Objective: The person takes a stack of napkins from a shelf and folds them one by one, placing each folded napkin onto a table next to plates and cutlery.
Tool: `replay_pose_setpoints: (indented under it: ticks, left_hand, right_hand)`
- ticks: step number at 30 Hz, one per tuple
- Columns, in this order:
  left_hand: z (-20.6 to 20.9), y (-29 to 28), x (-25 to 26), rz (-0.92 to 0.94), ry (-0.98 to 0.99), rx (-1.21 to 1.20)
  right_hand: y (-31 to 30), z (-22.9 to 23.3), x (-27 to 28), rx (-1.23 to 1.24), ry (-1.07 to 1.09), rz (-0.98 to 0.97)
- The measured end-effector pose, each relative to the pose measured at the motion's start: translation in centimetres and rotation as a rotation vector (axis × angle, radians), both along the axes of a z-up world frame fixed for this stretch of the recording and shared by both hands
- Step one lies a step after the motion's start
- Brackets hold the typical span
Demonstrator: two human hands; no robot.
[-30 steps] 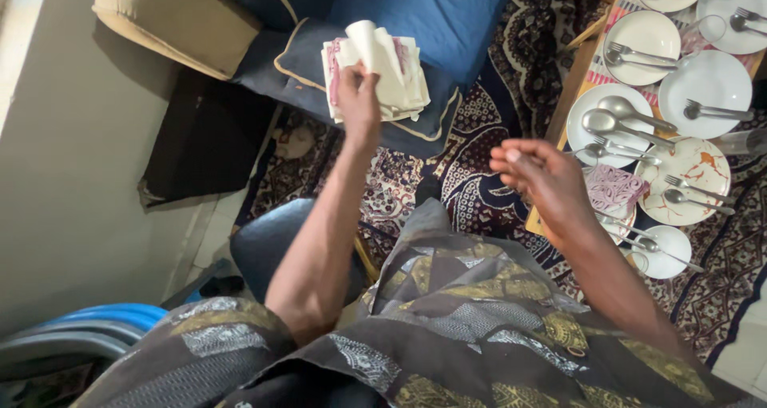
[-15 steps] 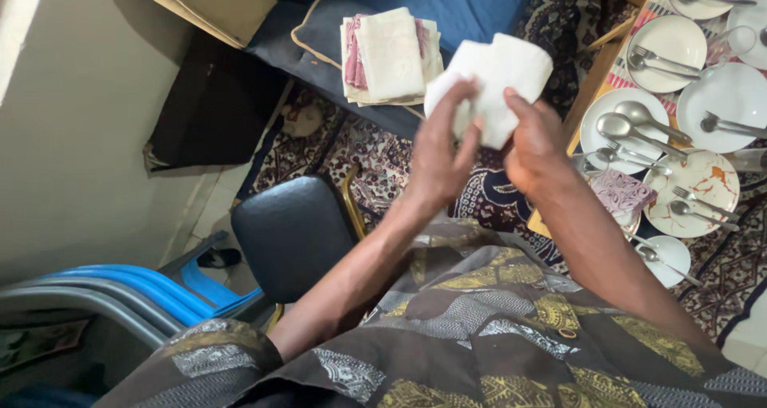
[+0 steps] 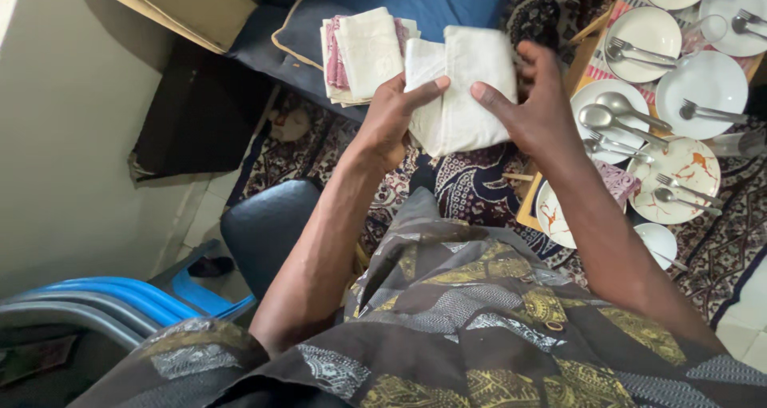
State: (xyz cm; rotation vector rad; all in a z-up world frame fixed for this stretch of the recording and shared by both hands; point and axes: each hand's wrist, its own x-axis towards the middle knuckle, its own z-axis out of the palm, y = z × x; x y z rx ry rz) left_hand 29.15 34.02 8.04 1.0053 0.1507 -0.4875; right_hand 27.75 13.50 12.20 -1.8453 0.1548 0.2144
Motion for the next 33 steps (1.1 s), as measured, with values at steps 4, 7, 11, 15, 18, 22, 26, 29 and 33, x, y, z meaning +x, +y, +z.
replay_pose_setpoints:
  ticks: [4,7,11,15,18,22,26,29,33]
  left_hand:
    - [0.5,-1.2,-0.6,0.066,0.139,-0.071]
    - [0.7,-1.9,-0.6,0.068,0.141,-0.186]
    - [0.9,-2.4,-0.6,0.056,0.155,-0.113]
    - [0.6,-2.0,-0.7,0.115,0.282,-0.267]
    - [0.4,-1.8,-0.9,0.164,0.308,-0.374]
    - [0.8,-2.4,-0.6,0.192,0.258,-0.452]
    - [1.5,-2.1,-0.5,0.2,0.379,-0.331]
    - [0.7,-1.8,0.0,0.166,0.38,-0.434]
    - [-1.1,-2.1,0.2,0.101,0.28,-0.621]
  right_hand:
    - [-0.2,1.2,-1.6,-0.437,-0.3,0.097]
    - [0.4,1.0,-2.6,-0.461,-0.421,0.213]
    - [0.7,0.4,-3.2,-0.454,-0.522,0.158]
    - [0.1,0.6,-2.4,-0.229,-0.242,0.003]
    - [-0.4,1.1,-2.5,-0.107,-0.107,-0.105]
    - [0.3,1.5,-2.6,0.031,-0.177,0.021]
    - [0.2,2.0,-2.6,-0.531,-0.655,0.346]
    - [-0.2,1.8,-3.0,-0.477,-0.523,0.426]
    - [-0.5,1.8,-3.3,-0.3,-0.407,0.311]
